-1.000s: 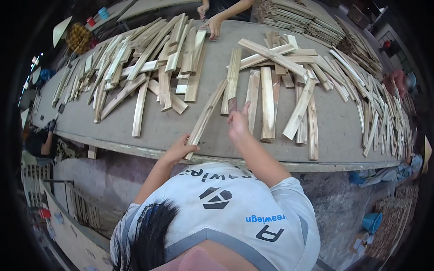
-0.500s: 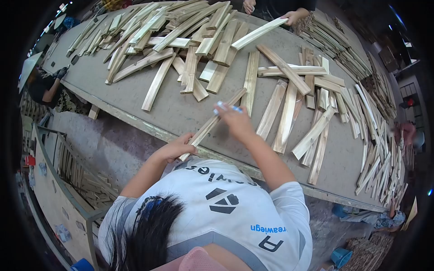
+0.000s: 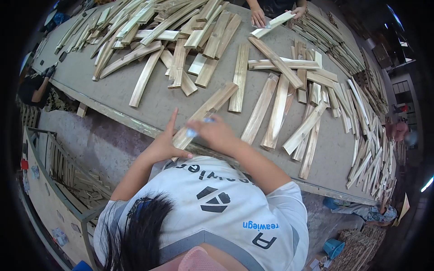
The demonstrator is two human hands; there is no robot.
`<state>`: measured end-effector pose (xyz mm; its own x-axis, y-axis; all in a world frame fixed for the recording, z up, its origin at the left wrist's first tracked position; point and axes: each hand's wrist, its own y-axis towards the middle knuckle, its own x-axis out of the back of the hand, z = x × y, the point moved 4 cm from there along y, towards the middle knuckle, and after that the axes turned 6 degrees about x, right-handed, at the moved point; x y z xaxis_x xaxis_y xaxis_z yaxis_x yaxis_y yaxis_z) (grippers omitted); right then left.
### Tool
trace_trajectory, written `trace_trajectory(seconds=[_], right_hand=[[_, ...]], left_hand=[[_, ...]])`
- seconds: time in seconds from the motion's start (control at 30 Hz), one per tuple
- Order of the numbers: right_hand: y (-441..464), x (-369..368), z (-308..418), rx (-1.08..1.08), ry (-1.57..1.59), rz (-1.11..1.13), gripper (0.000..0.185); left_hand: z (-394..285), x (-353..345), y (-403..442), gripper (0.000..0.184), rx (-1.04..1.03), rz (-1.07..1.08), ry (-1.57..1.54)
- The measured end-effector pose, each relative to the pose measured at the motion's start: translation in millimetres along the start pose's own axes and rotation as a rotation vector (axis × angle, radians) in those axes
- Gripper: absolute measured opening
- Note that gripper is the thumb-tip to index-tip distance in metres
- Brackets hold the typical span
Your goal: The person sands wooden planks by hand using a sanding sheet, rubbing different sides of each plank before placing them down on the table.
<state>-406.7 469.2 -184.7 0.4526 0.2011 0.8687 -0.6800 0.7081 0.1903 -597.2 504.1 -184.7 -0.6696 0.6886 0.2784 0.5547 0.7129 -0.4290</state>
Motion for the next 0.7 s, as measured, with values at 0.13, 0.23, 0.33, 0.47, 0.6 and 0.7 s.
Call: trace_trajectory(seconds=[0.13, 0.23, 0.33, 0.47, 0.6, 0.7], right_hand=[[-23.3, 2.4, -97.1, -0.516, -0.26, -0.083, 0.051], [-6.5, -11.2, 1.2, -0.079, -0.154, -0.038, 0.051], [-15.7, -4.7, -22.0, 0.016, -0.038, -0.094, 0.053], [-32.2, 4.0, -87.3, -0.462, -0.248, -0.166, 0.054], [-10.6, -4.6, 3.4, 0.017, -0.086, -0.165, 0.054], [-25.8, -6.0, -87.7, -0.41, -0.076, -0.089, 0.061]], left_hand=[[-17.6, 0.6, -3.4, 0.149, 0.026, -0.004, 0.111], [-10.5, 2.0, 2.2, 0.146, -0.006, 0.044, -0.004], [-1.6, 0.8, 5.8, 0.138, -0.071, 0.01, 0.069], [-2.0, -4.9, 8.8, 0.127, 0.07, 0.113, -0.082], [3.3, -1.6, 6.6, 0.117, 0.123, 0.175, -0.37], [22.5, -5.9, 16.3, 0.109, 0.115, 0.209, -0.305]])
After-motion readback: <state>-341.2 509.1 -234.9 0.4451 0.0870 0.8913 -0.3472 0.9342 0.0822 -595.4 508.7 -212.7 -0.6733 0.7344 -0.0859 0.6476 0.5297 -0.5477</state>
